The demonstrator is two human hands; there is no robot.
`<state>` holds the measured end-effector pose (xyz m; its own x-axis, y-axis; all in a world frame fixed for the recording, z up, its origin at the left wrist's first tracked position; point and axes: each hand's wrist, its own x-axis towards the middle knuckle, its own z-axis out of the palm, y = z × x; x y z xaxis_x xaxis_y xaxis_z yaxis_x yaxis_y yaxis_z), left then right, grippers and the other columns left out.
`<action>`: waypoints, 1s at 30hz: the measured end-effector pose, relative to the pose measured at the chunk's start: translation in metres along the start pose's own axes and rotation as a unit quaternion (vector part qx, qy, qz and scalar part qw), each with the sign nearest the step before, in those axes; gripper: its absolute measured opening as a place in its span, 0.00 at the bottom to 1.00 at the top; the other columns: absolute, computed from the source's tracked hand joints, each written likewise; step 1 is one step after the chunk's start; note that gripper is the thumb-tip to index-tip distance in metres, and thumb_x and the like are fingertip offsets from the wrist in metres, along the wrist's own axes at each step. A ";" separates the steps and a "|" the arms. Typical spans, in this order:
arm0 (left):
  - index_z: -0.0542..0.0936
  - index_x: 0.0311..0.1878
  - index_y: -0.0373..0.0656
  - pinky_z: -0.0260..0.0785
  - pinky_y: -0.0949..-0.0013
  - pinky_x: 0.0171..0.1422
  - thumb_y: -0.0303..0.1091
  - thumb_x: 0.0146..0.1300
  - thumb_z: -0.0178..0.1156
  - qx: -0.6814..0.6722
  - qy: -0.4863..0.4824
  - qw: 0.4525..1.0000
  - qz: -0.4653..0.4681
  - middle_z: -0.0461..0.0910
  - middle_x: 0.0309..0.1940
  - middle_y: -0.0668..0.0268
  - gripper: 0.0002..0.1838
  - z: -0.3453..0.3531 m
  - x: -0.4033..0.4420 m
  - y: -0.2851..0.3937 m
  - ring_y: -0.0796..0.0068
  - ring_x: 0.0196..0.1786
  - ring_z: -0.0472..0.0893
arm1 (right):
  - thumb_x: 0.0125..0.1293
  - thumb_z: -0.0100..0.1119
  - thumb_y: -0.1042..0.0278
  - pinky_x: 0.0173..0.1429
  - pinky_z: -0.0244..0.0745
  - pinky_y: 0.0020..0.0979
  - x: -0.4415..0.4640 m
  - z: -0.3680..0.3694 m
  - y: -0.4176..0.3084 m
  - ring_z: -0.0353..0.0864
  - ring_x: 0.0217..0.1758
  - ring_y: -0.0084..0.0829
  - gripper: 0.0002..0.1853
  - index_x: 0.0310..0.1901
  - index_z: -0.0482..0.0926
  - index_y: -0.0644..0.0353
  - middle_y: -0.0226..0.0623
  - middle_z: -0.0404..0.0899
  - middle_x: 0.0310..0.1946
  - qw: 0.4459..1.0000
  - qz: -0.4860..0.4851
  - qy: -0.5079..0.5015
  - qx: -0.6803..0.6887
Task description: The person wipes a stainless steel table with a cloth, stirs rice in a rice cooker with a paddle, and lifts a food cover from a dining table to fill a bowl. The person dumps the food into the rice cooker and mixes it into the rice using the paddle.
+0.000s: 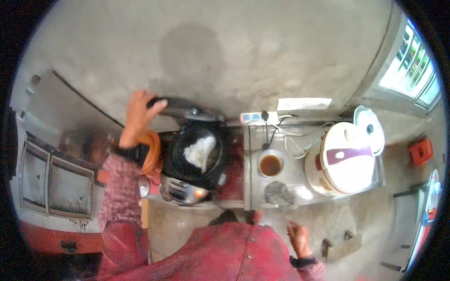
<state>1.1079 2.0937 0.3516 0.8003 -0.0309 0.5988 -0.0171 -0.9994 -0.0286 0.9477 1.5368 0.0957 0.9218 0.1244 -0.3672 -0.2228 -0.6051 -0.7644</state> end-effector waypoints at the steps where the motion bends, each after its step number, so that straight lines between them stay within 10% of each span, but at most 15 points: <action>1: 0.80 0.42 0.39 0.65 0.57 0.44 0.51 0.54 0.64 -0.004 -0.030 0.999 -0.012 0.74 0.35 0.57 0.23 -0.008 -0.015 0.006 0.53 0.41 0.72 | 0.63 0.57 0.67 0.33 0.77 0.27 0.001 -0.002 0.006 0.83 0.27 0.26 0.17 0.49 0.78 0.70 0.41 0.82 0.25 1.000 0.004 0.005 0.008; 6: 0.77 0.45 0.35 0.64 0.56 0.56 0.44 0.54 0.64 -0.068 -0.009 0.997 -0.043 0.76 0.45 0.50 0.22 -0.016 -0.103 0.041 0.49 0.49 0.74 | 0.62 0.58 0.65 0.30 0.75 0.30 0.002 0.003 0.063 0.82 0.24 0.26 0.16 0.48 0.80 0.65 0.44 0.81 0.23 0.984 -0.097 0.054 -0.138; 9: 0.70 0.59 0.32 0.55 0.54 0.68 0.44 0.57 0.63 -0.188 -0.079 0.971 -0.128 0.67 0.61 0.48 0.31 0.005 -0.163 0.048 0.49 0.64 0.65 | 0.60 0.58 0.51 0.30 0.73 0.43 0.001 0.012 0.077 0.78 0.25 0.48 0.18 0.43 0.82 0.57 0.48 0.79 0.24 0.981 -0.088 0.077 -0.157; 12: 0.71 0.59 0.37 0.65 0.54 0.60 0.35 0.62 0.61 -0.059 -0.065 0.993 -0.082 0.71 0.58 0.47 0.23 -0.023 -0.188 0.089 0.48 0.60 0.70 | 0.62 0.55 0.52 0.42 0.76 0.44 -0.007 0.018 0.074 0.81 0.39 0.50 0.18 0.47 0.82 0.54 0.49 0.81 0.34 0.980 -0.054 0.051 -0.182; 13: 0.59 0.69 0.41 0.53 0.51 0.70 0.45 0.63 0.60 -0.077 -0.156 0.978 -0.113 0.55 0.70 0.49 0.36 -0.016 -0.208 0.081 0.48 0.71 0.55 | 0.61 0.56 0.52 0.42 0.76 0.44 -0.009 0.017 0.073 0.81 0.39 0.49 0.18 0.46 0.82 0.54 0.49 0.81 0.34 0.982 -0.032 0.063 -0.177; 19: 0.55 0.71 0.36 0.44 0.47 0.73 0.58 0.58 0.59 -0.037 -0.348 0.931 -0.101 0.51 0.71 0.45 0.46 -0.006 -0.230 0.076 0.44 0.72 0.51 | 0.61 0.57 0.53 0.43 0.77 0.41 -0.020 0.034 0.061 0.82 0.40 0.48 0.18 0.45 0.82 0.56 0.48 0.82 0.34 0.983 0.002 0.116 -0.142; 30: 0.52 0.72 0.38 0.47 0.46 0.72 0.63 0.54 0.60 -0.065 -0.272 0.960 -0.014 0.51 0.71 0.44 0.52 0.014 -0.256 0.053 0.42 0.70 0.54 | 0.60 0.57 0.55 0.40 0.75 0.45 -0.037 0.083 0.051 0.81 0.37 0.49 0.18 0.44 0.82 0.58 0.51 0.81 0.32 0.979 0.064 0.152 -0.120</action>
<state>0.9109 2.0492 0.1858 0.9955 -0.0288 0.0907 -0.0381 -0.9940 0.1023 0.8753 1.5669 0.0261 0.9510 -0.1820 -0.2498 -0.2956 -0.7720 -0.5628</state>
